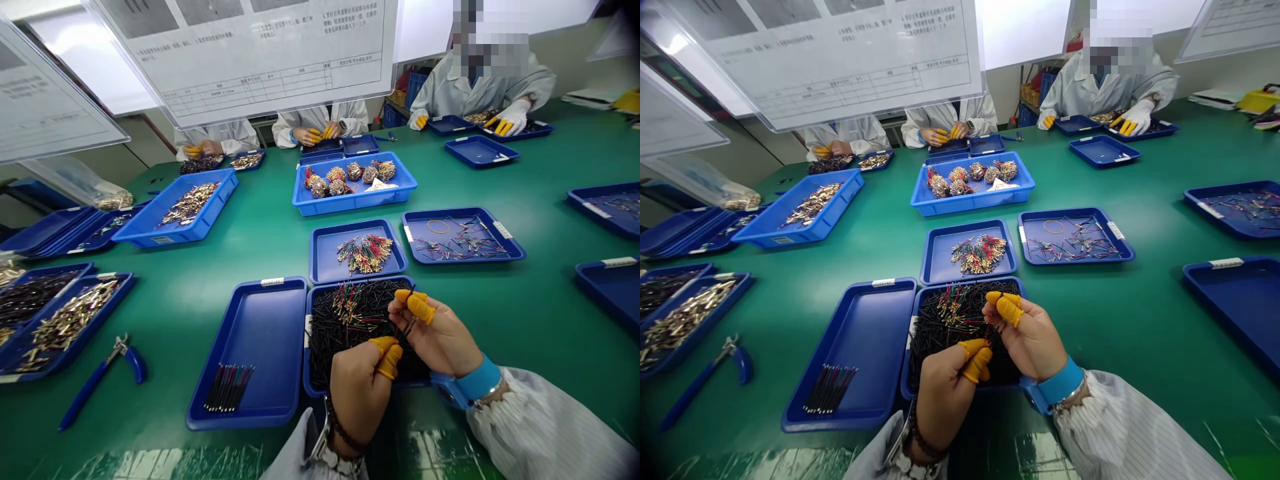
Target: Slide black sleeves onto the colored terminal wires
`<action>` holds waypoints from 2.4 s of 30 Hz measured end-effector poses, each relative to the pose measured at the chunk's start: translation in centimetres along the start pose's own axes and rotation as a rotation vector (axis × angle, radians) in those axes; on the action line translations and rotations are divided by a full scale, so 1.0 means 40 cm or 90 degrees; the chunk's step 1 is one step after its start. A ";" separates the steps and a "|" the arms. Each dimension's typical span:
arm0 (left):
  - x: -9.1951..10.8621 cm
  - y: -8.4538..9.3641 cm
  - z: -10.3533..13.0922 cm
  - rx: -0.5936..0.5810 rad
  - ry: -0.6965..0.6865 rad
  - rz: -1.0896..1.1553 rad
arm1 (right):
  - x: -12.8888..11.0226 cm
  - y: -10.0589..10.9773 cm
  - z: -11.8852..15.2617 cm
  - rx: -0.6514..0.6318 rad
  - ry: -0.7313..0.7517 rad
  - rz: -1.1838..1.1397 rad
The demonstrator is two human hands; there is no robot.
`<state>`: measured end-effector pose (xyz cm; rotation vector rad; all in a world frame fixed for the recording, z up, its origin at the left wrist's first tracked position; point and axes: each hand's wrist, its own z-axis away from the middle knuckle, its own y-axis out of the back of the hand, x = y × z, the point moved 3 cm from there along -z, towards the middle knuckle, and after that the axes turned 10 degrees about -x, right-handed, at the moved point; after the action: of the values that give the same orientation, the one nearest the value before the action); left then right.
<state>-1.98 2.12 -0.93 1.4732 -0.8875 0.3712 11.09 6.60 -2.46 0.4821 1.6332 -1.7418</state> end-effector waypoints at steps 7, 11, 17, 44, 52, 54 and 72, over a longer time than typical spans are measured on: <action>-0.005 -0.009 0.002 -0.013 -0.012 -0.057 | 0.013 0.001 0.005 -0.007 -0.032 -0.021; -0.005 -0.009 0.001 -0.014 -0.007 -0.061 | 0.015 0.001 0.006 -0.014 -0.033 -0.033; -0.010 -0.013 0.003 -0.021 -0.002 -0.065 | 0.020 0.000 0.008 -0.016 -0.050 -0.034; -0.007 0.017 0.010 0.105 -0.028 -0.002 | -0.006 -0.017 0.024 -0.153 0.036 0.398; 0.004 0.019 0.016 0.150 -0.085 -0.087 | 0.032 -0.013 0.022 -0.107 -0.028 0.217; 0.008 0.020 0.016 0.156 -0.097 -0.097 | 0.032 -0.019 0.023 -0.110 -0.059 0.165; 0.015 0.019 0.014 0.118 -0.120 -0.116 | 0.023 -0.048 0.039 -0.237 -0.040 0.154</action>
<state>-2.28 1.52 -0.04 1.7678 -0.8769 0.1854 9.40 4.83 -1.50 0.4200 1.7244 -1.2316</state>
